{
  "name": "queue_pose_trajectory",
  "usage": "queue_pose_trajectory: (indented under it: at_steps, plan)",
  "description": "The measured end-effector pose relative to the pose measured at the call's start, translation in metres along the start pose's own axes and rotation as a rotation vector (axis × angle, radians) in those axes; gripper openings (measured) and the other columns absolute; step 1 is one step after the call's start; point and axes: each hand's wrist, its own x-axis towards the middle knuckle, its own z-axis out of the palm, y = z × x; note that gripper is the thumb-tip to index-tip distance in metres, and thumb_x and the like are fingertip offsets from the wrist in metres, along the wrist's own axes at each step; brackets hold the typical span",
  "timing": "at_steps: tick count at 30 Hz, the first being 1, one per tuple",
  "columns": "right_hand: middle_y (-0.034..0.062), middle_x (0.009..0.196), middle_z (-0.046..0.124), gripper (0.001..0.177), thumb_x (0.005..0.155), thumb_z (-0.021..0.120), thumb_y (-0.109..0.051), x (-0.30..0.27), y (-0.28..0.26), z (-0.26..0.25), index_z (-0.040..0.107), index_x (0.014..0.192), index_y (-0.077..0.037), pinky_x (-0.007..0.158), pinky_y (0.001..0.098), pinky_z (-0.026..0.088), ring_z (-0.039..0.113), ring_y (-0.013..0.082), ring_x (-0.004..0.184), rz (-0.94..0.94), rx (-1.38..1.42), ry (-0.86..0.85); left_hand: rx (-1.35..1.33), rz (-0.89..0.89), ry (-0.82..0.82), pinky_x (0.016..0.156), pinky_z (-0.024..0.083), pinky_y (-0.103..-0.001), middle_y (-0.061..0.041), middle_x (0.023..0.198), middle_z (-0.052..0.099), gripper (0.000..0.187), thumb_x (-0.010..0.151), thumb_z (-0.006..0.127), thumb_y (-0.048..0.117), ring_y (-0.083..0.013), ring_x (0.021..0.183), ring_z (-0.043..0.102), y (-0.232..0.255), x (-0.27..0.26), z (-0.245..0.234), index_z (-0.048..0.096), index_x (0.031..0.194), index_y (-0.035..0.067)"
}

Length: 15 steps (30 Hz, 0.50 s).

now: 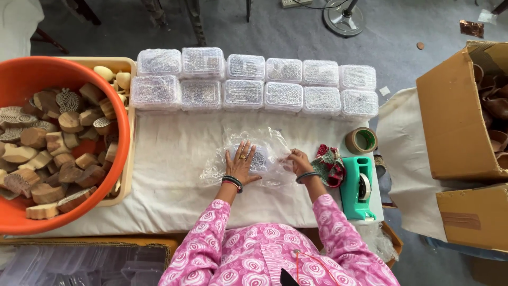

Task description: The person places a wooden block into a plastic container, wraps the container in bubble wrap, and secures the package with tape from a dispenser. They then wipe another wooden block with a cloth.

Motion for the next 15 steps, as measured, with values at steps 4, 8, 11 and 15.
queue_pose_trajectory:
  at_steps: [4, 8, 11, 15]
  plan:
    - [0.0057, 0.107, 0.073, 0.042, 0.089, 0.061, -0.035, -0.034, -0.061, 0.007, 0.058, 0.124, -0.014, 0.077, 0.0387, 0.053, 0.071, 0.0222, 0.094, 0.215, 0.483, -0.196, 0.019, -0.013, -0.061, 0.12, 0.007, -0.072, 0.001, 0.172, -0.004, 0.132, 0.066, 0.073, 0.081, -0.0204, 0.158, -0.008, 0.0, 0.003, -0.003, 0.004, 0.164, 0.026]
    - [0.0063, 0.11, 0.073, 0.045, 0.097, 0.05, -0.043, -0.014, -0.027, -0.004, 0.06, 0.129, -0.013, 0.079, 0.0386, 0.055, 0.069, 0.0199, 0.089, 0.302, 0.524, -0.26, 0.025, -0.014, -0.068, 0.122, 0.005, -0.07, 0.002, 0.172, -0.006, 0.132, 0.067, 0.073, 0.081, -0.0198, 0.158, -0.009, 0.002, 0.001, -0.007, 0.002, 0.164, 0.028]
    - [0.0028, 0.106, 0.071, 0.04, 0.095, 0.056, -0.027, -0.017, -0.025, -0.011, 0.062, 0.129, -0.007, 0.079, 0.0374, 0.056, 0.068, 0.0175, 0.087, 0.253, 0.51, -0.27, 0.035, -0.016, -0.069, 0.122, 0.005, -0.07, 0.002, 0.172, -0.007, 0.131, 0.068, 0.073, 0.08, -0.0195, 0.158, -0.01, 0.001, 0.002, -0.004, 0.001, 0.164, 0.029]
    - [-0.0051, 0.091, 0.065, 0.04, 0.086, 0.068, -0.002, -0.042, -0.053, -0.015, 0.068, 0.126, -0.005, 0.072, 0.0303, 0.054, 0.062, 0.0094, 0.081, 0.115, 0.466, -0.195, 0.036, -0.012, -0.038, 0.123, 0.004, -0.069, 0.003, 0.172, -0.006, 0.132, 0.067, 0.074, 0.08, -0.0192, 0.157, -0.01, 0.0, 0.003, 0.0, 0.0, 0.164, 0.03]
